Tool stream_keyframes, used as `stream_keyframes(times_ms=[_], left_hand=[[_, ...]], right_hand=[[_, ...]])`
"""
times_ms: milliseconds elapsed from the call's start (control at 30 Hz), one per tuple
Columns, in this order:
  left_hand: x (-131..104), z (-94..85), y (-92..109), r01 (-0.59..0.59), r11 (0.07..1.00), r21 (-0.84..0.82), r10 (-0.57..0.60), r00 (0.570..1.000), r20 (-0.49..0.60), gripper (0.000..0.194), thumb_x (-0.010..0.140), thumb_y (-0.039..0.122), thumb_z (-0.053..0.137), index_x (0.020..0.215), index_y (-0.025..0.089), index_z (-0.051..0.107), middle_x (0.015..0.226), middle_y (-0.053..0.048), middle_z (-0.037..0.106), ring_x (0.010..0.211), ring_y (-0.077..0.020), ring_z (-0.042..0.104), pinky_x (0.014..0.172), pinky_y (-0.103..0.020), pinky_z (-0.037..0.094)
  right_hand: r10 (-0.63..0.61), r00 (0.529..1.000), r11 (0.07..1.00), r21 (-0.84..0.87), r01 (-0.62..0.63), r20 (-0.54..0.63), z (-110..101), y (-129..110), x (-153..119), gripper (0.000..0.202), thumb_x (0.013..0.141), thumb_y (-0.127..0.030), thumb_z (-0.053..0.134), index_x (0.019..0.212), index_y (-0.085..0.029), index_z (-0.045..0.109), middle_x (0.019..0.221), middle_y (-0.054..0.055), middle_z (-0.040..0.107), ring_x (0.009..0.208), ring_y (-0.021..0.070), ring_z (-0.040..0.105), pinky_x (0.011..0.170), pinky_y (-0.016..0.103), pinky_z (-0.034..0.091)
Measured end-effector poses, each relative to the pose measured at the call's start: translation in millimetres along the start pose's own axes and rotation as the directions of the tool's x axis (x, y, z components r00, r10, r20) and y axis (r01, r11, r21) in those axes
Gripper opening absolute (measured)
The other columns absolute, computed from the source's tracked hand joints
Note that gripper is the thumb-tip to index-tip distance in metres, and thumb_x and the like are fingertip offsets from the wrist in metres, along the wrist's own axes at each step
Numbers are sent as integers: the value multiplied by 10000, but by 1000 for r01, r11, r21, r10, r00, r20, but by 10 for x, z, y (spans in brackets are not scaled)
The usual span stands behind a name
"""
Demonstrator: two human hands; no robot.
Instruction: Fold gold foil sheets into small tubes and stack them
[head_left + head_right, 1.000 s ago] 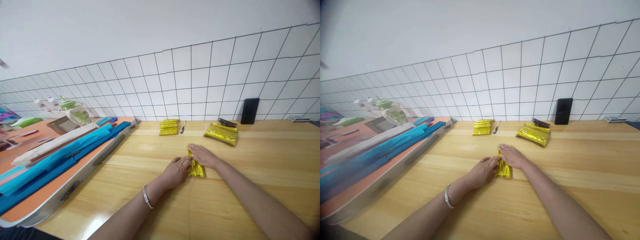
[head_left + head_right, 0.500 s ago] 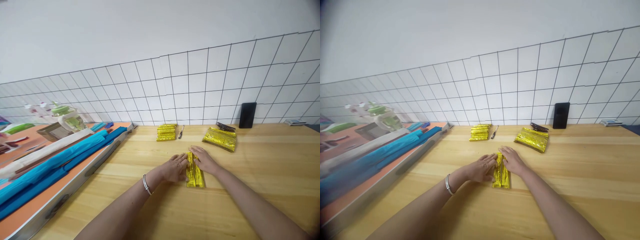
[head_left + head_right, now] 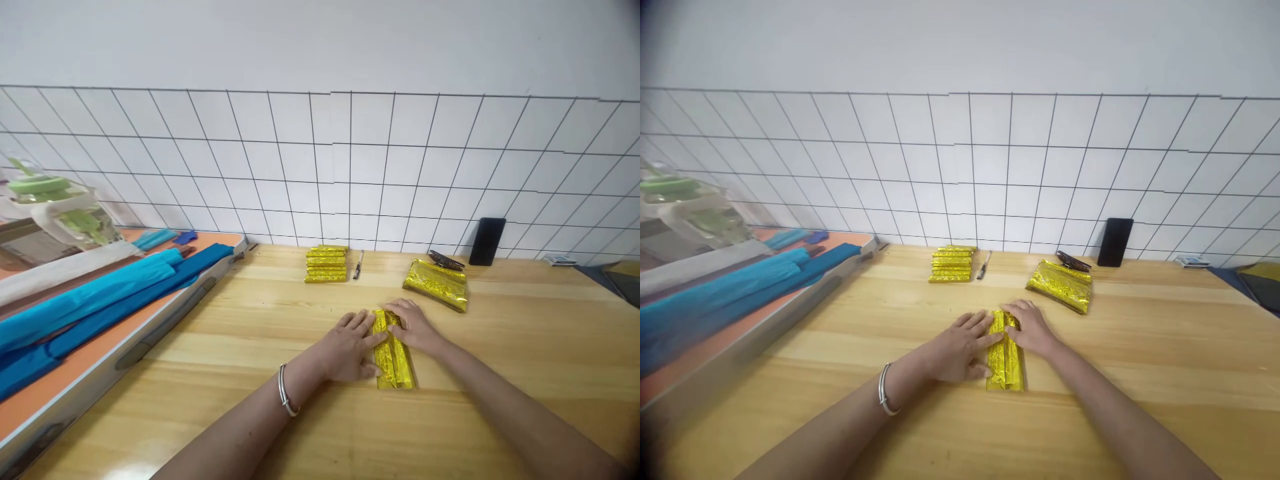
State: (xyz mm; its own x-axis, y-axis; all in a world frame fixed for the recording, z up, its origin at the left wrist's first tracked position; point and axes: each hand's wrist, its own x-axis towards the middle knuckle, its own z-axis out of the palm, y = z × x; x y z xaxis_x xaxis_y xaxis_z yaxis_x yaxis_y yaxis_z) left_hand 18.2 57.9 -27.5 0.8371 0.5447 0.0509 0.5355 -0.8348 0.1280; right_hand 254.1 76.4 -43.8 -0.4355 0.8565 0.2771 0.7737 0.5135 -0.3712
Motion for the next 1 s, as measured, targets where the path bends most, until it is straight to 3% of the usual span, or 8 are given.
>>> stream_keyframes(times_ms=[267, 600, 1000], left_hand=[[-5, -22, 1, 5, 1000, -18, -6, 1000, -28, 721, 774, 656, 437, 1374, 272, 328, 1479, -123, 213, 1356, -332, 173, 1062, -517, 139], [38, -144, 31, -84, 990, -116, 90, 995, 43, 721, 827, 523, 462, 1421, 196, 219, 1481, -108, 209, 1372, -215, 177, 1112, -426, 105], [84, -112, 13, -87, 988, -130, 100, 990, 99, 622, 844, 457, 483, 1400, 268, 278, 1501, -71, 146, 1373, -265, 157, 1097, -483, 98]], right_hand=[[-50, 994, 997, 67, 43, 102, -114, -16, -208, 653, 802, -364, 550, 1387, -210, 304, 1348, 104, 450, 1220, 265, 415, 1016, 454, 337], [-56, 990, 998, -20, 59, 127, -63, -39, -296, 621, 827, -368, 513, 1385, -182, 314, 1395, 112, 399, 1280, 256, 350, 1062, 457, 295], [-48, 993, 998, -42, 53, 112, -27, -23, -299, 605, 851, -395, 468, 1390, -171, 306, 1406, 114, 384, 1285, 261, 346, 1066, 466, 287]])
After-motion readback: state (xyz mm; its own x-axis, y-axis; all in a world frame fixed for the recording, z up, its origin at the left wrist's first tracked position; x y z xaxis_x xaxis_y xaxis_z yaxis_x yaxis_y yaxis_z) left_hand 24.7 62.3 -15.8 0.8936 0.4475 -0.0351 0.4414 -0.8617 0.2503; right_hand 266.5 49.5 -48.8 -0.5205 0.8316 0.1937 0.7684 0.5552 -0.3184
